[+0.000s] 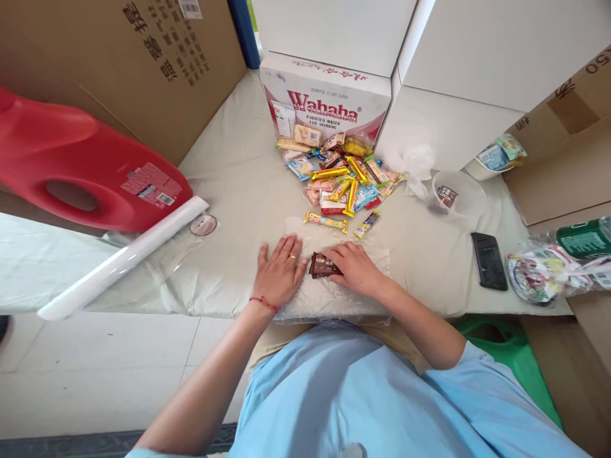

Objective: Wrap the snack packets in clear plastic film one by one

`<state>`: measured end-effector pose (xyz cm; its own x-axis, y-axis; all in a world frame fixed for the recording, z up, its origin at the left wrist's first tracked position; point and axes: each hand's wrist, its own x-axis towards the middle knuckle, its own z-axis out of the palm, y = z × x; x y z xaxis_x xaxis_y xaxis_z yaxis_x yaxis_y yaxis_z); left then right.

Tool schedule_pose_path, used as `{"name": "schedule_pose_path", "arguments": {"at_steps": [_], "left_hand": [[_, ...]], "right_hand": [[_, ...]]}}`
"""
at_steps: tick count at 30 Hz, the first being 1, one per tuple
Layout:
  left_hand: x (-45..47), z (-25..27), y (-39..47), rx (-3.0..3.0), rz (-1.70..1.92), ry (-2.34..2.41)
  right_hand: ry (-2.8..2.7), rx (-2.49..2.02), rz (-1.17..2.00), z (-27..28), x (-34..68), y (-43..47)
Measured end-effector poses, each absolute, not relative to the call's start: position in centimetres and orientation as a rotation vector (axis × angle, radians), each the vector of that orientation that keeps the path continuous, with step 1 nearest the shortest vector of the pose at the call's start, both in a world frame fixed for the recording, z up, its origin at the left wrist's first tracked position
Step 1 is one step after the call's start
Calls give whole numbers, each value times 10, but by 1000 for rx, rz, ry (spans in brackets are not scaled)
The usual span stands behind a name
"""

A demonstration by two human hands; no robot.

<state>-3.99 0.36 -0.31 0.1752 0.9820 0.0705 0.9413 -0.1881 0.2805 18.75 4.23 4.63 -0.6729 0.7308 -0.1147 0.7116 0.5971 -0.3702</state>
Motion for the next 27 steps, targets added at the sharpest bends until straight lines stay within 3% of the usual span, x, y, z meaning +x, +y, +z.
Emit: {"name": "schedule_pose_path", "arguments": {"at_steps": [4,8,11,15,18,23,27], "left_hand": [[-45,-6,6,2229,442,1873],[-65,-4,-7,2203,760,1841],[-85,3,-32,2341,915,1598],[-103,5,-66,2514,657,1163],[-111,2,-73,2548,567,1100],[-115,14,-36,2201,598,1267],[-107,30,16,1906,443,1568]], "right_hand": [[-2628,-1163,553,43,209,33],[-2512,-931,591,47,260,-1],[-2592,-874,602,38,296,-37],[-2714,-961,376,12,320,-69],[-2608,-1010,307,3,320,-66],[-2487,-978,684,32,306,-24],[-2326,-1374,833,56,292,16]]}}
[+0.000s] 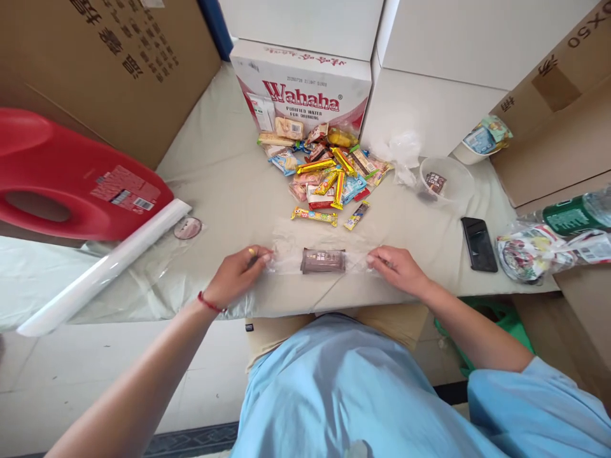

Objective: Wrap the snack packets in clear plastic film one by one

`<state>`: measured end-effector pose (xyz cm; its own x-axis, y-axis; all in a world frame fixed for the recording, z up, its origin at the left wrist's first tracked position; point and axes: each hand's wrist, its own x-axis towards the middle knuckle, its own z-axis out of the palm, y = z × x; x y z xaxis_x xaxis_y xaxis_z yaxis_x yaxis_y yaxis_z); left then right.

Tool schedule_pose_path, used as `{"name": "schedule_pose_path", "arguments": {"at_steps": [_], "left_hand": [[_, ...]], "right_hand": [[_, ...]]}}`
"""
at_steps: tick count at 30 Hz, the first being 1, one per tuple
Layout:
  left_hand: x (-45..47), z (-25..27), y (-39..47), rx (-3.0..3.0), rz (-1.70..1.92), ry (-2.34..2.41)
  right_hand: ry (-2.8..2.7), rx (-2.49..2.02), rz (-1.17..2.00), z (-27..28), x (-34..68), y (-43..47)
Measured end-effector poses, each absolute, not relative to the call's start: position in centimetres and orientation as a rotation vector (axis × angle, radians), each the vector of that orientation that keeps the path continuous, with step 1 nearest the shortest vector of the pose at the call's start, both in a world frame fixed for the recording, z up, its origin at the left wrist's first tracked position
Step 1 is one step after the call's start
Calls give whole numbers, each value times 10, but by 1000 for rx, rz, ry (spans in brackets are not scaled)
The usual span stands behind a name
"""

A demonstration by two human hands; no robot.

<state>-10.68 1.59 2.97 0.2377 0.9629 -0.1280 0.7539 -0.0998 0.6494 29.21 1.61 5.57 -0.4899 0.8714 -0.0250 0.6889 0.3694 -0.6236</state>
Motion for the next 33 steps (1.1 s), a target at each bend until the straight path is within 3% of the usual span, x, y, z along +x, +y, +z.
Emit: {"name": "schedule_pose_path", "arguments": {"at_steps": [5,9,12,15,19,21,27,33], "left_hand": [[-107,37,52,1965,518,1859],[-105,49,30,1987,969,2226],[-77,56,5,2220,1201,2064],[-35,50,-7,2467,967,1710],[3,28,-4,2534,572,1664],[8,20,-3,2512,501,1662],[8,12,-7,2397,579,1674],[-15,1,-7,2073,832,1458]], "right_hand": [[-2395,-1950,636,66,284,49],[-2450,-1881,285,84,276,65],[-2509,-1714,253,94,254,81],[-2544,-1717,279,88,223,101],[-2612,-1836,390,72,198,123],[-2650,-1734,435,71,196,125],[-2886,-811,445,82,201,77],[-3034,-809,498,64,204,32]]}}
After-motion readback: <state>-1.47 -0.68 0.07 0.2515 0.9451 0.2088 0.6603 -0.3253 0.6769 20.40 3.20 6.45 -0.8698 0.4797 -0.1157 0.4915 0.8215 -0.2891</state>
